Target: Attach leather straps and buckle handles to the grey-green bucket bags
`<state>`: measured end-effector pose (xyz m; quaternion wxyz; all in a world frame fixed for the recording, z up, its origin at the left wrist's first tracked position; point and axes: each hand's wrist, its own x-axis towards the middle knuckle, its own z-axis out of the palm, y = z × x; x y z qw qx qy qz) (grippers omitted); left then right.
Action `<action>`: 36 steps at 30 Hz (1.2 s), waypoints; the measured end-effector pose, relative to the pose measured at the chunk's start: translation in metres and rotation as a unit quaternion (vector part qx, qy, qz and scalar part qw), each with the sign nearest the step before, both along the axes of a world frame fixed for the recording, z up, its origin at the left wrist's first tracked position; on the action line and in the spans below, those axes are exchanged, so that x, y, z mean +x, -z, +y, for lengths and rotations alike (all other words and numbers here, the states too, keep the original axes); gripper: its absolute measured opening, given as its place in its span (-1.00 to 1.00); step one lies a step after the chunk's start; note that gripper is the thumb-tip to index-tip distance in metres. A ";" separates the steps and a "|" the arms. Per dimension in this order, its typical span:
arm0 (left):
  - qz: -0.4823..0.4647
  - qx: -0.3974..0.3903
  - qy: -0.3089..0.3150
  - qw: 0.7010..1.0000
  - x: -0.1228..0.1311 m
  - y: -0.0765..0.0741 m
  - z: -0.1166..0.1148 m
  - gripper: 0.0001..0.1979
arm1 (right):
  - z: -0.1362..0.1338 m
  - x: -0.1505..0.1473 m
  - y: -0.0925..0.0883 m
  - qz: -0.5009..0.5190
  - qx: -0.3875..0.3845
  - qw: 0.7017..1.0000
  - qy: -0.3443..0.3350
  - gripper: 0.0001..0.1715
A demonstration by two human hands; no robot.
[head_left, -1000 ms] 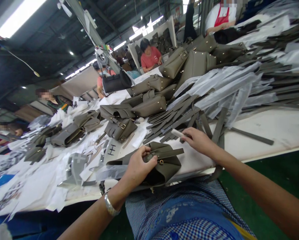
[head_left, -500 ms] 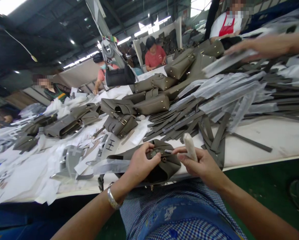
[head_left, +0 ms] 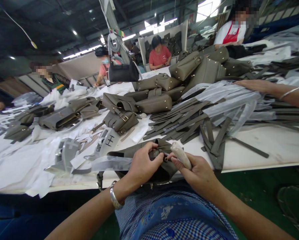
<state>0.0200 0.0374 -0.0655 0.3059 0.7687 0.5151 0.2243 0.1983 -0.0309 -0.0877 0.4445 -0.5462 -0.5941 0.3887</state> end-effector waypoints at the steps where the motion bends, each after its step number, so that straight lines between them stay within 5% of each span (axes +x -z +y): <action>1: -0.002 0.010 0.000 1.000 0.000 0.000 -0.002 -0.78 | -0.001 -0.001 0.000 0.000 -0.003 1.000 0.000 -0.68; 12: 0.008 0.091 0.012 0.996 -0.001 0.007 -0.015 -0.79 | 0.000 -0.016 0.017 0.121 -0.079 0.988 0.047 -0.63; 18: 0.073 0.103 0.087 0.988 -0.008 -0.006 0.000 -0.72 | 0.015 0.005 0.027 0.266 -0.163 0.949 -0.042 -0.55; 21: 0.119 0.117 0.116 0.979 -0.013 -0.031 0.009 -0.56 | 0.041 0.030 0.028 0.166 -0.103 0.981 -0.016 -0.54; 23: 0.145 0.157 0.080 0.974 -0.024 -0.047 0.014 -0.51 | 0.063 0.045 0.028 0.018 -0.012 0.998 0.054 -0.54; 26: 0.175 0.184 0.020 0.967 -0.057 -0.061 0.021 -0.51 | 0.095 0.063 0.032 -0.213 0.063 0.970 0.095 -0.52; 30: 0.187 0.134 -0.026 0.973 -0.128 -0.055 0.019 -0.52 | 0.129 0.073 0.034 -0.417 0.134 0.899 0.012 -0.41; 33: 0.180 0.081 -0.057 0.979 -0.182 -0.037 0.006 -0.54 | 0.138 0.056 0.013 -0.421 0.249 0.872 -0.010 -0.45; 36: 0.149 0.035 -0.056 0.987 -0.222 -0.013 -0.009 -0.44 | 0.127 0.014 -0.025 -0.347 0.279 0.892 -0.081 -0.55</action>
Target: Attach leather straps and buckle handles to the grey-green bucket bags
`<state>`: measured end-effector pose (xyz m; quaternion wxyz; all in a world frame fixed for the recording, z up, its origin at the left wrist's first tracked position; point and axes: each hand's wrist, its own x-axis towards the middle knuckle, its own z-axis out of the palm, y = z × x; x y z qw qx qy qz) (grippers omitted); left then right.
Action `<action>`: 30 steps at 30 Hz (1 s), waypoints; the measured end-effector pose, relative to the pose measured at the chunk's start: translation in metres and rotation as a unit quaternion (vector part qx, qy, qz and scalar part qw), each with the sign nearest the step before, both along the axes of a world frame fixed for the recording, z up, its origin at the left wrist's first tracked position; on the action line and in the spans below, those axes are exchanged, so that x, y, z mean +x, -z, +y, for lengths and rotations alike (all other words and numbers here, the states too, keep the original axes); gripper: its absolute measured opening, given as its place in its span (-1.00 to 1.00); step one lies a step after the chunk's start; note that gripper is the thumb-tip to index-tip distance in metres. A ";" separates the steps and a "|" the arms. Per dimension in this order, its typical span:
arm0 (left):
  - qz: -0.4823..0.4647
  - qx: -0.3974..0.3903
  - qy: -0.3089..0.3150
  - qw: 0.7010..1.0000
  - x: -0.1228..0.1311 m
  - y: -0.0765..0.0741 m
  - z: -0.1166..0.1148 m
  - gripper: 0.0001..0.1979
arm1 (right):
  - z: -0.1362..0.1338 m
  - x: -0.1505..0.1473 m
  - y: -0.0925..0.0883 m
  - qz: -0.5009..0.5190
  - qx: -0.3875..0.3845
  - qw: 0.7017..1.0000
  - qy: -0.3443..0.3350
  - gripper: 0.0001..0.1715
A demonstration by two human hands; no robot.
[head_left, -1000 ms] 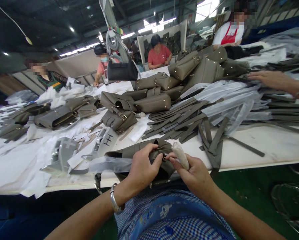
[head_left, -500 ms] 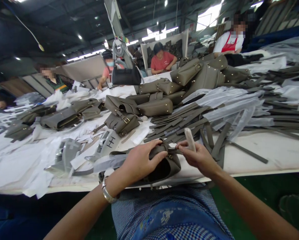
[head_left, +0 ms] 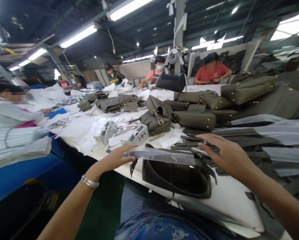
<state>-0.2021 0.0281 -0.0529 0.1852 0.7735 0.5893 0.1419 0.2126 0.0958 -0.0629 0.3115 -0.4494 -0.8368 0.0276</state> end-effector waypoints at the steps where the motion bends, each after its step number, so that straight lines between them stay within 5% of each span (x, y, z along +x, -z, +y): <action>1: -0.017 -0.007 -0.002 1.000 -0.009 0.008 -0.004 -0.37 | -0.006 -0.017 -0.013 0.007 -0.028 0.998 -0.059 -0.58; 3: -0.052 -0.005 -0.017 0.998 -0.022 0.021 -0.008 -0.36 | -0.018 -0.052 -0.036 0.016 -0.061 0.985 -0.158 -0.62; 7: -0.079 0.060 -0.043 0.994 -0.026 0.024 -0.008 -0.73 | -0.024 -0.114 -0.061 0.018 -0.080 0.959 -0.270 -0.61; 13: 0.021 0.271 -0.038 0.962 0.007 -0.036 -0.012 -0.61 | -0.020 -0.179 -0.097 0.014 -0.098 0.955 -0.281 -0.40; 18: 0.038 0.380 -0.025 0.924 -0.002 -0.071 -0.024 -0.61 | -0.015 -0.175 -0.130 -0.027 -0.108 0.964 -0.242 -0.54; 21: -0.004 0.361 -0.040 0.932 -0.025 -0.065 -0.029 -0.60 | -0.007 -0.148 -0.139 -0.036 -0.009 0.990 -0.135 -0.51; 24: 0.010 0.382 -0.063 0.922 -0.026 -0.059 -0.030 -0.58 | -0.015 -0.137 -0.148 -0.093 0.154 0.981 -0.067 -0.40; 27: 0.044 0.439 -0.054 0.896 0.000 -0.073 -0.031 -0.55 | -0.044 -0.158 -0.160 -0.127 0.274 0.947 -0.111 -0.26; 30: 0.029 0.478 -0.030 0.877 0.025 -0.096 -0.033 -0.55 | -0.065 -0.188 -0.166 -0.126 0.223 0.949 -0.183 -0.35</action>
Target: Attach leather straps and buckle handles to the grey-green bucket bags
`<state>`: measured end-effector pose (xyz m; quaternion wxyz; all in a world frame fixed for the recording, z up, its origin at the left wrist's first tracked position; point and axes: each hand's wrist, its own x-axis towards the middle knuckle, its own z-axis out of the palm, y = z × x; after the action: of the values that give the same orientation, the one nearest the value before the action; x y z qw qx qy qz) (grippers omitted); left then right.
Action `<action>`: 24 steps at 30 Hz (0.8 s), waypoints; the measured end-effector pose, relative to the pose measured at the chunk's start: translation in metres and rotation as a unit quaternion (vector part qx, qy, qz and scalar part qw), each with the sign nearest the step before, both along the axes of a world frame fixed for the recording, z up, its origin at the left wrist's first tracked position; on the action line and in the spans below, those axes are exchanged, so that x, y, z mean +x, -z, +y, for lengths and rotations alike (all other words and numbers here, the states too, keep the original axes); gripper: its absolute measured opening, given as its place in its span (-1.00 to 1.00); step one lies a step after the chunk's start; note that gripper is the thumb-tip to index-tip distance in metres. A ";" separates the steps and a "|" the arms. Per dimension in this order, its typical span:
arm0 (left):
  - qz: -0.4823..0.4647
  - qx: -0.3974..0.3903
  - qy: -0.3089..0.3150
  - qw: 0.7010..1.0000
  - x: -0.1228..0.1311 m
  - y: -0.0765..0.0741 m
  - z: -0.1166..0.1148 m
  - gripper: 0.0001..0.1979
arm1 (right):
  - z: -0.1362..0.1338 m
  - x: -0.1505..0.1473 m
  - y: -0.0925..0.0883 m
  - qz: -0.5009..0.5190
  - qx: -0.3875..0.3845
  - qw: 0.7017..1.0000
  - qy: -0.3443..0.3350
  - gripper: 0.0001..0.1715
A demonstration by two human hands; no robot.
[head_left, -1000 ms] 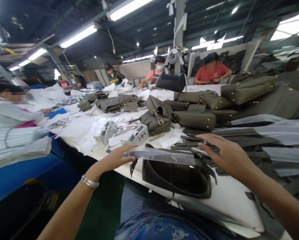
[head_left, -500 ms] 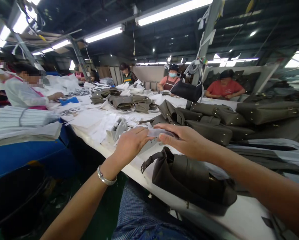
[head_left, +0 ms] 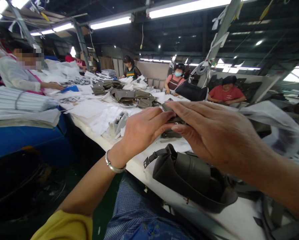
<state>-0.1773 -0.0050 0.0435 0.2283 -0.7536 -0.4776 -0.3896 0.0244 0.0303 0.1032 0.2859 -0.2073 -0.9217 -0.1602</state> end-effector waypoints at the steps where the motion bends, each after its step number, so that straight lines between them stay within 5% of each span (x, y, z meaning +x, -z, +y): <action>1: -0.009 0.002 0.012 1.000 0.003 -0.005 -0.001 -0.55 | -0.001 -0.006 0.001 -0.007 -0.040 0.999 -0.001 -0.37; 4: -0.088 -0.013 0.028 0.996 -0.006 0.008 -0.007 -0.55 | 0.014 -0.002 0.009 -0.023 -0.137 0.990 0.035 -0.39; 8: -0.248 -0.109 -0.012 0.963 -0.026 0.084 -0.018 -0.47 | 0.049 0.030 0.023 0.003 -0.191 0.978 0.080 -0.55; 11: -0.250 -0.290 -0.009 0.924 -0.022 0.143 -0.026 -0.48 | 0.066 0.042 0.029 0.049 -0.290 0.952 0.082 -0.57; 13: -0.246 -0.331 -0.010 0.911 -0.015 0.164 -0.030 -0.56 | 0.070 0.042 0.032 0.100 -0.400 0.910 0.040 -0.58; 16: -0.273 -0.307 -0.008 0.912 -0.011 0.167 -0.030 -0.69 | 0.070 0.040 0.039 0.167 -0.508 0.845 -0.017 -0.60; 20: -0.362 -0.244 0.028 0.899 -0.016 0.143 -0.026 -0.69 | 0.069 0.046 0.053 0.161 -0.529 0.833 -0.018 -0.55; 24: -0.526 -0.220 0.120 0.813 -0.008 0.126 -0.017 -0.70 | 0.068 0.054 0.069 0.091 -0.566 0.819 -0.001 -0.53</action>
<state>-0.1857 -0.0222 -0.0825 -0.2786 -0.5151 -0.5038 -0.6350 0.0781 0.0984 0.0340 0.2006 -0.3456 -0.8202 0.4093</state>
